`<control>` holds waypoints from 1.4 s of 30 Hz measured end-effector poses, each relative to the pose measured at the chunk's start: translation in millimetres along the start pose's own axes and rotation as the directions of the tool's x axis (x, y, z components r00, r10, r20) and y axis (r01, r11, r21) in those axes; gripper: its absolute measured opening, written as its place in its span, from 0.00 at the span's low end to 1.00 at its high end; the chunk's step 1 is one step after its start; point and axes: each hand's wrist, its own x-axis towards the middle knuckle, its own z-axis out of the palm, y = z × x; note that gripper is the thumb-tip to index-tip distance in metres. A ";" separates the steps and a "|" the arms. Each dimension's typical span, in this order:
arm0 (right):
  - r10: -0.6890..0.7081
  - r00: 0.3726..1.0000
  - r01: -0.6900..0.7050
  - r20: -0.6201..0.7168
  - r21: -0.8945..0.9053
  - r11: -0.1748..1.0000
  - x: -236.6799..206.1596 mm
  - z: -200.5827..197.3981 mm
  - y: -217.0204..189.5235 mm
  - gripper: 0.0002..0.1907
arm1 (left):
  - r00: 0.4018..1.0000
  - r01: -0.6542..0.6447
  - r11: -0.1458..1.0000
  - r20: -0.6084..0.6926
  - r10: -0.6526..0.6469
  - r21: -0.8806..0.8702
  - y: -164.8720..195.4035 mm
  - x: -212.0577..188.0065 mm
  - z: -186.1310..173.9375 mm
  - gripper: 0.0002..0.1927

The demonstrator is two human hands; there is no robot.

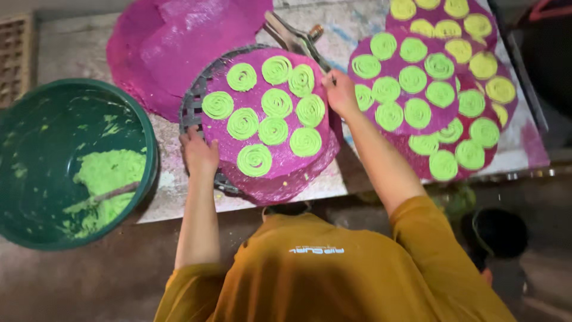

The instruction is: The person uses a manual dough extruder to pipe green dough into spiral shapes onto a purple tray. They repeatedly scoop dough from a green bowl into the extruder, press it out, and arrange the spirals in rows.

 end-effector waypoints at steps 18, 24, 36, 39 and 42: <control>-0.153 0.987 0.159 -0.045 0.226 0.961 3.8 -112.1 25.3 0.04 | 0.840 -0.207 0.940 -0.443 0.314 0.272 164.2 -27.5 -19.2 0.06; -0.185 0.976 0.209 -0.118 0.245 0.947 11.2 -193.3 77.7 0.04 | 0.770 -0.413 0.853 -0.378 0.514 0.319 228.8 -23.2 1.6 0.05; 0.092 0.940 -0.099 -0.330 -0.006 0.995 -58.6 -302.8 212.6 0.06 | 0.886 -0.450 0.892 0.098 0.453 -0.052 353.5 -65.8 174.2 0.13; 0.119 0.917 -0.162 -0.380 -0.083 0.983 -77.0 -303.6 226.5 0.06 | 0.884 -0.432 0.902 0.206 0.420 0.013 360.5 -62.1 188.3 0.13; 0.323 0.870 -0.361 -0.373 -0.033 0.932 -77.1 -306.7 235.5 0.07 | 0.893 -0.419 0.907 0.200 0.403 0.040 355.5 -61.1 195.6 0.18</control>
